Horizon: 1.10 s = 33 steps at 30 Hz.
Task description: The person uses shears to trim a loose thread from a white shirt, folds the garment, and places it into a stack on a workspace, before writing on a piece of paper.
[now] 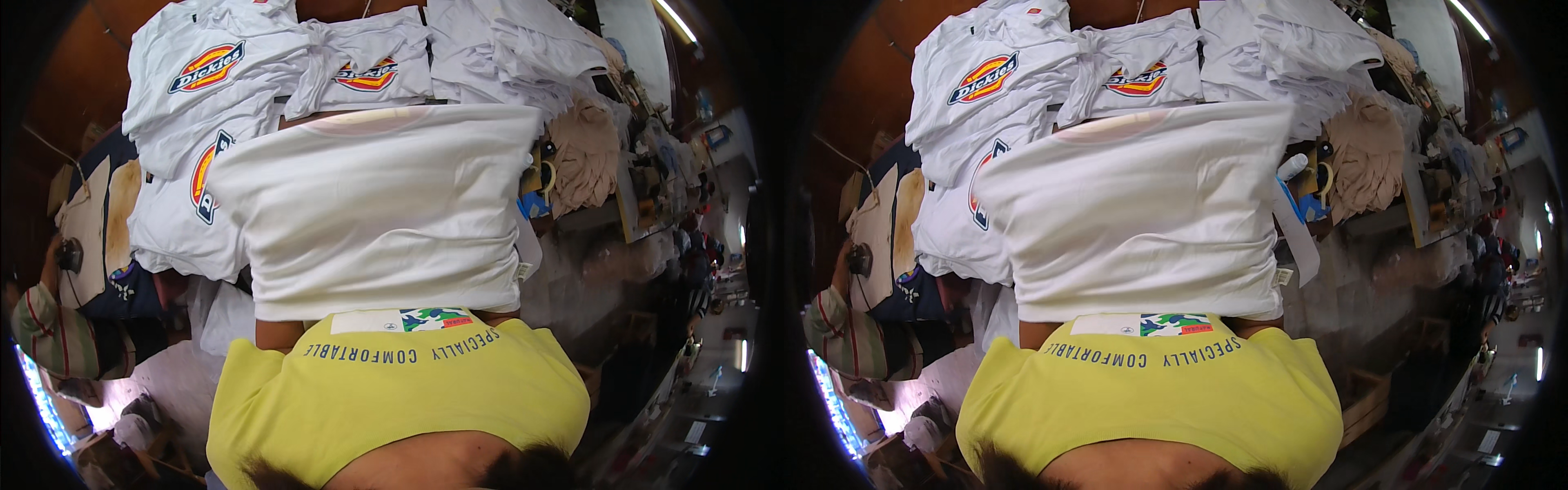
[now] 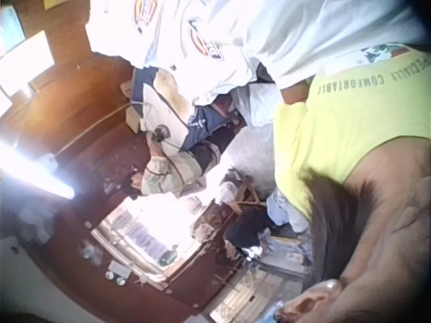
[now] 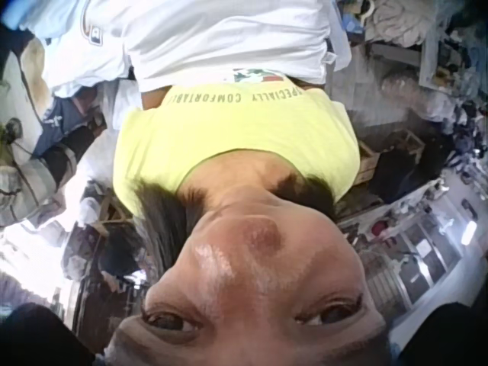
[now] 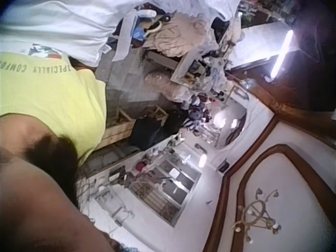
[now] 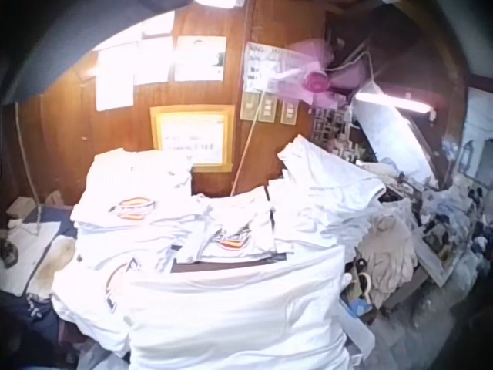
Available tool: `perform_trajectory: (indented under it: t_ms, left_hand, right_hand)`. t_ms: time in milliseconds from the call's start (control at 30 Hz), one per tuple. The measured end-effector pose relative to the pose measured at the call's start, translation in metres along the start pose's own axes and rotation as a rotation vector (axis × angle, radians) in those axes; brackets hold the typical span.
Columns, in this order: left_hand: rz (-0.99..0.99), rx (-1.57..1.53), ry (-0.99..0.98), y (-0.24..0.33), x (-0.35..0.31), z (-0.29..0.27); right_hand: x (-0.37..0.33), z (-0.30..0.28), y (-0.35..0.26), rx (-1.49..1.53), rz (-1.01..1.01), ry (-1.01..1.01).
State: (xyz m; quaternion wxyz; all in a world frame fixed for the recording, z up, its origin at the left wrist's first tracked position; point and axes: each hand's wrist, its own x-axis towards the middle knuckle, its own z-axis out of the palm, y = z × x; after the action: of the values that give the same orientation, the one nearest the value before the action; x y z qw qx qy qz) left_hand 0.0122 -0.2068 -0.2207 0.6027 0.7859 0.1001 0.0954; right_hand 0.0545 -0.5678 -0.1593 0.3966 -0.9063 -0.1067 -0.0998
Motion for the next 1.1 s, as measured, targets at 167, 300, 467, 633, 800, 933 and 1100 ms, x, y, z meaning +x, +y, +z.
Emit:
perform_trajectory:
  t_ms: [167,300,467,633,800,933,1100]
  left_hand:
    - [0.171,0.127,-0.039,0.029,-0.051,-0.012]
    - [0.141,0.536,-0.408,0.043,-0.049,-0.025]
    - [-0.050,1.131,-1.094,0.092,-0.060,-0.068]
    - [-0.031,-0.254,-0.383,0.070,-0.036,-0.175]
    - [0.124,0.212,-0.083,0.106,-0.054,-0.184]
    - [0.620,-0.208,-0.657,0.123,-0.052,-0.258]
    - [0.950,-0.646,-1.290,0.168,0.014,-0.251]
  right_hand:
    - [0.001,0.007,-0.051,0.304,-0.099,0.427]
    - [-0.033,0.052,-0.118,0.246,-0.226,-0.327]
    - [-0.012,0.079,-0.138,-0.530,-0.276,-0.398]
    - [0.029,0.033,-0.114,0.918,-0.046,-0.610]
    - [0.026,-0.024,-0.116,0.561,-0.098,-0.861]
    - [0.033,-0.099,-0.137,0.409,-0.358,-1.115]
    - [0.097,-0.097,-0.123,0.989,-0.183,-0.402]
